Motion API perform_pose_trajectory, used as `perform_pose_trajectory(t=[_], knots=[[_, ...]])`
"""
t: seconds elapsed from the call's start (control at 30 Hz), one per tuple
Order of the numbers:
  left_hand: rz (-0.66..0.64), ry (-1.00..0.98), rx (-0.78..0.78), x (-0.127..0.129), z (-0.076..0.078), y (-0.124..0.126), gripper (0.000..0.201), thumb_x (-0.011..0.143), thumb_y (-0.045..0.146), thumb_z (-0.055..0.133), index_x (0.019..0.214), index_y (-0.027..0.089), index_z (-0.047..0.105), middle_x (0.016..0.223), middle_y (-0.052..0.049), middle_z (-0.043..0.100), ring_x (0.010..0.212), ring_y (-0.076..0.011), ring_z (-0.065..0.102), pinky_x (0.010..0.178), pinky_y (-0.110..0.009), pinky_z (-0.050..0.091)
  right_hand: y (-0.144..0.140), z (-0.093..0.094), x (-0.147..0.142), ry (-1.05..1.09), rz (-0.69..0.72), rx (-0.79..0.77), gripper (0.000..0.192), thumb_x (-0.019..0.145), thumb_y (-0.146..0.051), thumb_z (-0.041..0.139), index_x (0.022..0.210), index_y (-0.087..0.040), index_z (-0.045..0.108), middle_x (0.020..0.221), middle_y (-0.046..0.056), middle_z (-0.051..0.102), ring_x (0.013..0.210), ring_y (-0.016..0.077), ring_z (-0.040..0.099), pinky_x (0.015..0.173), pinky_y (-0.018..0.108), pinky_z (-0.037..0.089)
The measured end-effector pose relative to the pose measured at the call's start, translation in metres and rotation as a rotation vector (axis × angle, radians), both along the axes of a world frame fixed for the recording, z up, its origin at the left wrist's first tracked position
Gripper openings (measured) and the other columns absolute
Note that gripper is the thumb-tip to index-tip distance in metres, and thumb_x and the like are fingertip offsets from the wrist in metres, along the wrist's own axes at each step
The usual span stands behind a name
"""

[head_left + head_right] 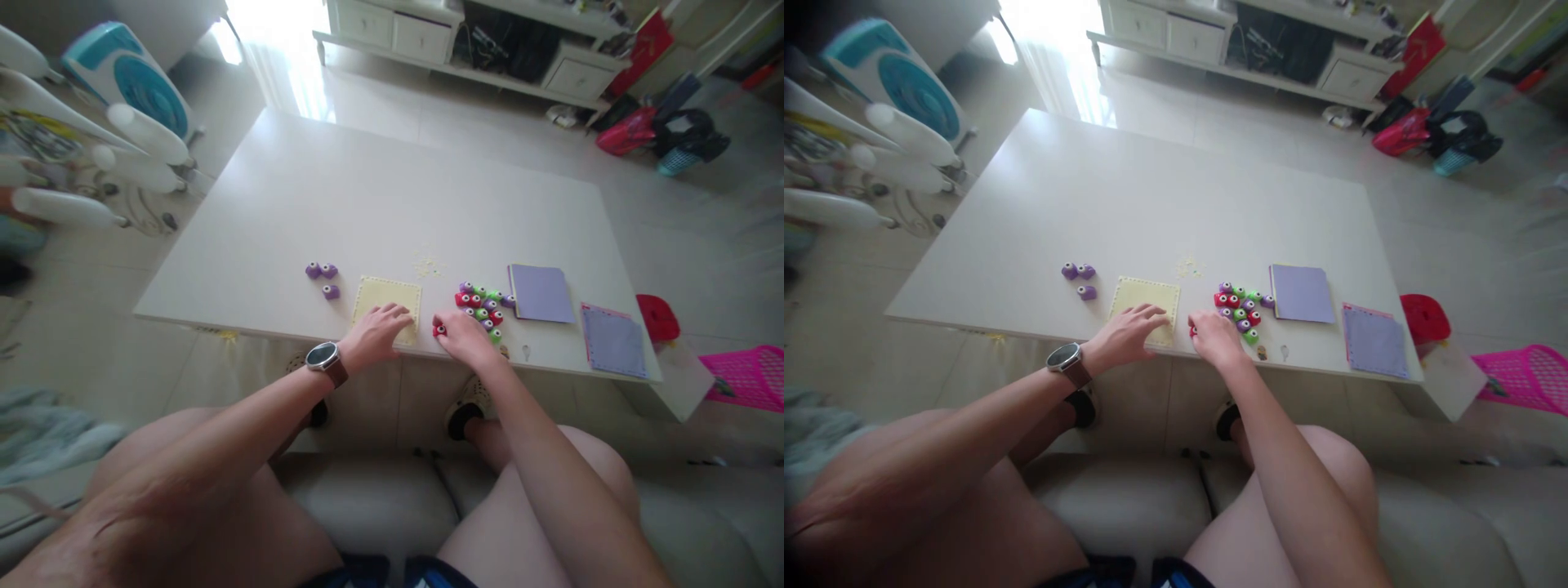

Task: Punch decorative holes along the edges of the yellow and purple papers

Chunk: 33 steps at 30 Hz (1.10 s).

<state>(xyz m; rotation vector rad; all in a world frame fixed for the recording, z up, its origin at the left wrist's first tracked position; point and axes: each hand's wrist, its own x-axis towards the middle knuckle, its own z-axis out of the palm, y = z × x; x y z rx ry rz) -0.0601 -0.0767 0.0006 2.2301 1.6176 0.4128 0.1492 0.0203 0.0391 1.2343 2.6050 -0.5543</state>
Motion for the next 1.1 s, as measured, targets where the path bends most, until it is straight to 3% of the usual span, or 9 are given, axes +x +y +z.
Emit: perform_pose_trajectory(t=[0.1, 0.23, 0.4, 0.53, 0.63, 0.77, 0.83, 0.97, 1.1], knots=[[0.02, 0.023, -0.016, -0.007, 0.002, -0.001, 0.068, 0.071, 0.008, 0.07, 0.137, 0.02, 0.057, 0.148, -0.015, 0.054, 0.141, -0.0325, 0.046, 0.111, -0.047, 0.048, 0.0, -0.001, 0.001, 0.037, 0.004, 0.0, 0.02, 0.09, -0.011, 0.063, 0.106, -0.019, 0.073, 0.107, 0.012, 0.073, 0.1, 0.0257, 0.065, 0.084, 0.031, 0.045], [-0.006, -0.003, -0.069, -0.015, 0.005, -0.001, 0.066, 0.069, -0.001, 0.061, 0.132, 0.018, 0.059, 0.138, -0.013, 0.06, 0.134, -0.0294, 0.05, 0.106, -0.042, 0.052, 0.0, -0.001, 0.0, 0.077, 0.022, -0.004, 0.022, 0.09, -0.011, 0.063, 0.108, -0.018, 0.072, 0.112, 0.011, 0.072, 0.108, 0.0256, 0.063, 0.093, 0.032, 0.045], [-0.039, -0.048, -0.098, -0.018, 0.006, -0.002, 0.048, 0.071, -0.001, 0.059, 0.114, 0.018, 0.067, 0.123, -0.011, 0.067, 0.122, -0.0266, 0.058, 0.101, -0.039, 0.054, -0.001, 0.003, -0.004, 0.08, 0.015, 0.028, 0.018, 0.091, -0.013, 0.063, 0.107, -0.017, 0.072, 0.112, 0.011, 0.072, 0.111, 0.0259, 0.061, 0.097, 0.034, 0.044], [-0.052, -0.056, -0.122, -0.017, 0.008, -0.002, 0.024, 0.076, 0.002, 0.058, 0.089, 0.018, 0.07, 0.112, -0.01, 0.071, 0.113, -0.0256, 0.062, 0.095, -0.037, 0.054, -0.003, 0.005, -0.007, 0.124, 0.0, 0.057, 0.013, 0.093, -0.016, 0.063, 0.102, -0.016, 0.072, 0.109, 0.011, 0.072, 0.111, 0.0259, 0.06, 0.097, 0.034, 0.044], [0.003, -0.063, -0.111, -0.017, 0.016, 0.001, 0.019, 0.082, 0.005, 0.056, 0.082, 0.018, 0.07, 0.102, -0.009, 0.072, 0.101, -0.0235, 0.066, 0.087, -0.035, 0.053, -0.003, 0.004, -0.008, 0.208, -0.045, 0.048, 0.008, 0.092, -0.014, 0.063, 0.096, -0.017, 0.07, 0.104, 0.01, 0.072, 0.106, 0.0247, 0.062, 0.092, 0.032, 0.045], [0.251, -0.102, -0.011, -0.017, 0.031, 0.006, 0.018, 0.089, 0.014, 0.056, 0.09, 0.02, 0.073, 0.096, -0.006, 0.074, 0.082, -0.0196, 0.066, 0.072, -0.031, 0.049, 0.0, 0.0, -0.011, 0.439, -0.293, -0.125, 0.006, 0.095, -0.015, 0.06, 0.094, -0.018, 0.066, 0.091, 0.006, 0.072, 0.082, 0.0184, 0.065, 0.075, 0.027, 0.048], [0.292, -0.116, 0.051, -0.016, 0.036, 0.007, 0.018, 0.091, 0.016, 0.057, 0.089, 0.021, 0.075, 0.094, -0.005, 0.074, 0.077, -0.0176, 0.065, 0.067, -0.029, 0.046, 0.003, -0.002, -0.013, 0.564, -0.462, -0.282, 0.01, 0.099, -0.02, 0.057, 0.092, -0.018, 0.063, 0.087, 0.005, 0.072, 0.075, 0.0166, 0.066, 0.069, 0.025, 0.049], [0.196, -0.082, 0.104, -0.01, 0.033, 0.005, 0.022, 0.093, 0.015, 0.057, 0.083, 0.02, 0.076, 0.092, -0.005, 0.072, 0.079, -0.0165, 0.064, 0.065, -0.028, 0.043, 0.007, -0.008, -0.019, 0.751, -0.739, -0.654, 0.023, 0.103, -0.032, 0.053, 0.088, -0.018, 0.06, 0.083, 0.007, 0.07, 0.068, 0.0164, 0.067, 0.06, 0.024, 0.051], [0.101, -0.054, 0.094, -0.001, 0.026, 0.0, 0.024, 0.093, 0.013, 0.056, 0.084, 0.019, 0.077, 0.09, -0.006, 0.07, 0.084, -0.0176, 0.065, 0.069, -0.029, 0.047, 0.005, -0.014, -0.021, 0.88, -0.784, -0.786, 0.035, 0.094, -0.048, 0.066, 0.078, -0.018, 0.058, 0.073, 0.004, 0.066, 0.061, 0.015, 0.062, 0.056, 0.024, 0.049]])
